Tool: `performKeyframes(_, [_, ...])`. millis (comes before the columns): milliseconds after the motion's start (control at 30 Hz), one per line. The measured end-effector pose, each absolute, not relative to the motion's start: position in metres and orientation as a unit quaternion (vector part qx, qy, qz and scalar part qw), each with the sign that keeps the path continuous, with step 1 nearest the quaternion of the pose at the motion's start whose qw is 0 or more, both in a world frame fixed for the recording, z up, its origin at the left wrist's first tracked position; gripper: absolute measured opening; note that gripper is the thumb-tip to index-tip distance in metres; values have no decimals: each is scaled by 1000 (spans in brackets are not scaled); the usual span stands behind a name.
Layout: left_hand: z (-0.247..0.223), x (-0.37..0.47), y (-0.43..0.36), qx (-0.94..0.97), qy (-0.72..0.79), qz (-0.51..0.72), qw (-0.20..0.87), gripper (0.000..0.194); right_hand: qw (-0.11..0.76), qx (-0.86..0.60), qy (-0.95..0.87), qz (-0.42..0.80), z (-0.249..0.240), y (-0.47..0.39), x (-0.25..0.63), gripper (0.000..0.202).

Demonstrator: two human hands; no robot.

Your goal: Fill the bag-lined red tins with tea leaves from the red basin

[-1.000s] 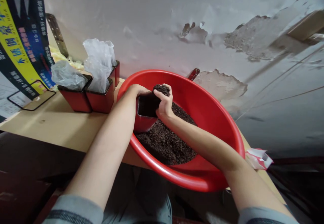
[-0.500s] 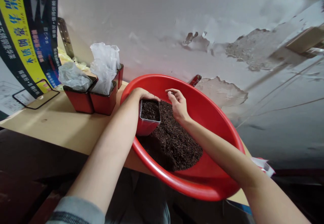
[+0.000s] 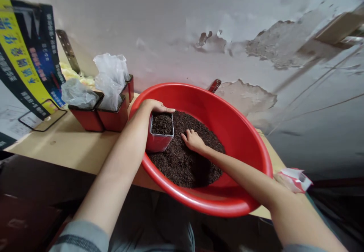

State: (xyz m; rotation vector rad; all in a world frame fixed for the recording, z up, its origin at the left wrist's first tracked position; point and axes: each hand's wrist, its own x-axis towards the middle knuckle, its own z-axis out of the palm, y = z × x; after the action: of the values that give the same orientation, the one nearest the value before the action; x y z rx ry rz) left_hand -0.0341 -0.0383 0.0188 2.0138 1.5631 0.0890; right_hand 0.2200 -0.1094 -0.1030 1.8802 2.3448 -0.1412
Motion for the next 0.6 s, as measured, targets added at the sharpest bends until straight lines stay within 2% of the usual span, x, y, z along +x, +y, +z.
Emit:
performKeyframes(167, [75,-15,-78,792,588,109,120,37,67,580,810,-42,-92,-106,222,47])
performKeyframes(267, [83,-9,-97,806,568,-64,153,19,66,565,821,-47,-91,-105,223,51])
performKeyframes(333, [75,-5,-100,798,552,-160,178,14,66,557,826,-54,-90,-104,223,53])
performKeyframes(433, [51,2,-98,807,537,-207,136,16,68,549,830,-67,-85,-102,223,54])
performKeyframes(533, [27,9,-94,791,558,-236,80,29,76,544,832,-81,-78,-102,223,53])
performKeyframes(600, [15,13,-92,776,573,-250,80,36,86,540,833,-92,-74,-103,223,51])
